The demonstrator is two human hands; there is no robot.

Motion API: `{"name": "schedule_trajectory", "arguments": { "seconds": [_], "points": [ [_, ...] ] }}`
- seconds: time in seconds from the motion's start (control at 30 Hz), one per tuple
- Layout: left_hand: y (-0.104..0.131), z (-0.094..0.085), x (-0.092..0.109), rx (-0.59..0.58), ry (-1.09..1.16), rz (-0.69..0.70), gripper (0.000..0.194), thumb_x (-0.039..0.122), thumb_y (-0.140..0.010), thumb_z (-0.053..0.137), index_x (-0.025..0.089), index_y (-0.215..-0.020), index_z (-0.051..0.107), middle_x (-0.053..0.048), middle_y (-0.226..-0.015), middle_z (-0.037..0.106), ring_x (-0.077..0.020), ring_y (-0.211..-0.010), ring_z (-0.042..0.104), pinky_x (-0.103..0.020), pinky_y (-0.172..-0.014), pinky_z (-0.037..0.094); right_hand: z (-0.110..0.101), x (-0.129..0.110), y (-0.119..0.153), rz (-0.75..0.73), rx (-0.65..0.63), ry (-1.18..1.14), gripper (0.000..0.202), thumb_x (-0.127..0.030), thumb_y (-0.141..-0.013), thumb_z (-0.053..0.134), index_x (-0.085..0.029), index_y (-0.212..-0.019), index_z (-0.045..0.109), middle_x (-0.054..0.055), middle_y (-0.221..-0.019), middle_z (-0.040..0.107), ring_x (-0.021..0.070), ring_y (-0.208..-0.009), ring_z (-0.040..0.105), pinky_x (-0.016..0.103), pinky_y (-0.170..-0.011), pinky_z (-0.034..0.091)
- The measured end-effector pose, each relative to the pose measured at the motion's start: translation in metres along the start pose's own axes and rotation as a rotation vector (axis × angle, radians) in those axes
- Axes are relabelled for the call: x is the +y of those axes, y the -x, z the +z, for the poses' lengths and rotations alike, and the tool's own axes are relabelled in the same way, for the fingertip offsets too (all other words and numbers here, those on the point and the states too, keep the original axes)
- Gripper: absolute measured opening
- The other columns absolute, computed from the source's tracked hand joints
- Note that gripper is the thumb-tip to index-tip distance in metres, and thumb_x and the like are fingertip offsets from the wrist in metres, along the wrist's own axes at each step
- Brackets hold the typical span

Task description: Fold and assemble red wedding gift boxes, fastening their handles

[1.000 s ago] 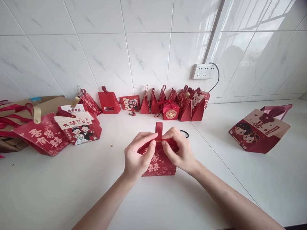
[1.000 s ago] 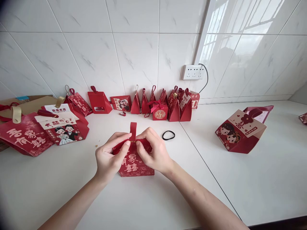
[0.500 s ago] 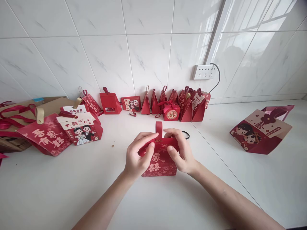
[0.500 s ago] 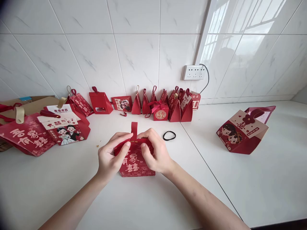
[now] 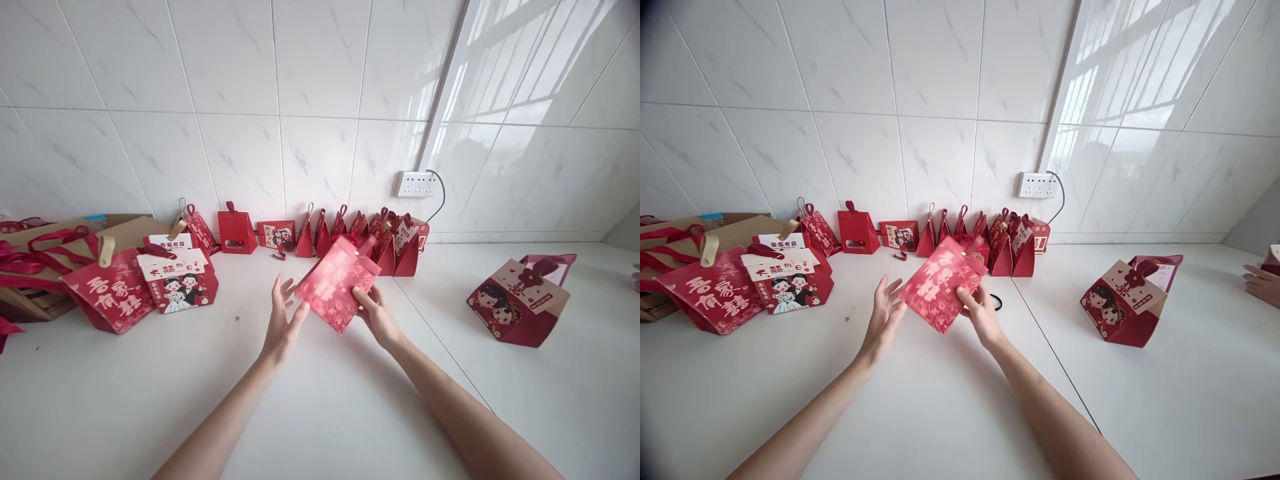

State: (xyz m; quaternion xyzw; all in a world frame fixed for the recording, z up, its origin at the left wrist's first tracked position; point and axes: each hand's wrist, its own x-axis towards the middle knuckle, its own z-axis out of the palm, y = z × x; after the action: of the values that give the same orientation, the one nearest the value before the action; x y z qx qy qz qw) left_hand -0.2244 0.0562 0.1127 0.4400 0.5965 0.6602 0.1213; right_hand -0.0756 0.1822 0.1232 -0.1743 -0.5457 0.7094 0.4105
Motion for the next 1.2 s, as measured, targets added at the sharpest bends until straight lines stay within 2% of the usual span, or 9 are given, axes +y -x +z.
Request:
{"name": "schedule_trajectory", "arguments": {
  "seconds": [0.1, 0.23, 0.33, 0.53, 0.7, 0.83, 1.0, 1.1, 1.2],
  "points": [
    [0.005, 0.008, 0.008, -0.069, -0.029, -0.065, 0.082, 0.053, -0.076, 0.066, 0.021, -0.142, 0.030, -0.020, -0.142, 0.045, -0.0357, -0.132, 0.046, -0.057, -0.104, 0.039, 0.011, 0.004, 0.003, 0.098, 0.043, -0.334, 0.035, -0.044, -0.070, 0.077, -0.023, -0.092, 0.060, 0.004, -0.102, 0.067, 0.0211, -0.089, 0.063, 0.036, -0.074, 0.057],
    [0.019, 0.018, 0.032, -0.214, -0.017, 0.053, 0.066, 0.044, -0.078, 0.067, 0.020, -0.133, 0.040, -0.014, -0.128, 0.058, -0.0304, -0.122, 0.054, -0.047, -0.100, 0.046, 0.022, 0.005, 0.011, 0.195, -0.116, -0.459, 0.029, -0.035, -0.065, 0.079, -0.023, -0.085, 0.062, 0.004, -0.095, 0.069, 0.0240, -0.089, 0.064, 0.039, -0.075, 0.058],
    [0.023, 0.017, 0.038, -0.166, -0.145, 0.213, 0.067, 0.034, -0.078, 0.067, 0.020, -0.136, 0.036, -0.013, -0.122, 0.057, -0.0277, -0.112, 0.057, -0.042, -0.094, 0.050, 0.021, 0.004, 0.013, 0.220, -0.178, -0.487, 0.023, -0.031, -0.064, 0.079, -0.023, -0.077, 0.063, 0.001, -0.086, 0.069, 0.0208, -0.080, 0.064, 0.036, -0.073, 0.058],
    [0.015, 0.005, 0.019, -0.096, -0.452, 0.563, 0.081, 0.028, -0.072, 0.068, 0.025, -0.143, 0.029, -0.015, -0.125, 0.046, -0.0319, -0.116, 0.051, -0.046, -0.093, 0.051, 0.008, 0.002, 0.009, 0.171, -0.167, -0.405, 0.026, -0.023, -0.056, 0.079, -0.024, -0.078, 0.064, -0.002, -0.082, 0.068, 0.0164, -0.076, 0.063, 0.031, -0.075, 0.058],
    [0.013, 0.001, 0.015, -0.110, -0.485, 0.548, 0.086, 0.022, -0.065, 0.068, 0.028, -0.142, 0.031, -0.012, -0.121, 0.044, -0.0316, -0.114, 0.051, -0.044, -0.089, 0.053, 0.004, -0.001, 0.008, 0.125, -0.160, -0.323, 0.030, -0.031, -0.059, 0.080, -0.025, -0.085, 0.065, 0.001, -0.086, 0.070, 0.0221, -0.082, 0.065, 0.040, -0.077, 0.060],
    [0.013, 0.001, 0.019, -0.087, -0.429, 0.503, 0.080, 0.028, -0.066, 0.071, 0.025, -0.139, 0.037, -0.011, -0.111, 0.047, -0.0289, -0.104, 0.054, -0.043, -0.086, 0.054, 0.006, -0.001, 0.007, 0.174, -0.175, -0.421, 0.027, -0.025, -0.056, 0.085, -0.022, -0.073, 0.064, -0.003, -0.074, 0.068, 0.0142, -0.069, 0.064, 0.026, -0.066, 0.061],
    [0.013, 0.001, 0.021, -0.142, -0.327, 0.532, 0.082, 0.043, -0.064, 0.079, 0.023, -0.135, 0.044, -0.010, -0.107, 0.050, -0.0291, -0.102, 0.054, -0.043, -0.088, 0.053, 0.020, -0.001, 0.015, 0.324, -0.154, -0.521, 0.019, -0.032, -0.073, 0.078, -0.021, -0.084, 0.067, -0.002, -0.082, 0.070, 0.0105, -0.070, 0.067, 0.018, -0.061, 0.059],
    [0.013, 0.002, 0.018, -0.157, -0.350, 0.560, 0.080, 0.039, -0.070, 0.076, 0.024, -0.139, 0.039, -0.010, -0.108, 0.048, -0.0280, -0.103, 0.055, -0.042, -0.087, 0.055, 0.030, -0.002, 0.020, 0.373, -0.083, -0.540, 0.017, -0.033, -0.083, 0.069, -0.022, -0.095, 0.066, 0.000, -0.093, 0.071, 0.0126, -0.082, 0.069, 0.022, -0.073, 0.062],
    [0.013, 0.003, 0.015, -0.144, -0.386, 0.566, 0.068, 0.033, -0.080, 0.068, 0.026, -0.140, 0.037, -0.010, -0.108, 0.047, -0.0269, -0.103, 0.056, -0.040, -0.085, 0.056, 0.036, -0.004, 0.022, 0.419, -0.027, -0.576, 0.021, -0.036, -0.088, 0.063, -0.021, -0.103, 0.064, 0.002, -0.097, 0.071, 0.0140, -0.083, 0.070, 0.022, -0.067, 0.063]
  ]
}}
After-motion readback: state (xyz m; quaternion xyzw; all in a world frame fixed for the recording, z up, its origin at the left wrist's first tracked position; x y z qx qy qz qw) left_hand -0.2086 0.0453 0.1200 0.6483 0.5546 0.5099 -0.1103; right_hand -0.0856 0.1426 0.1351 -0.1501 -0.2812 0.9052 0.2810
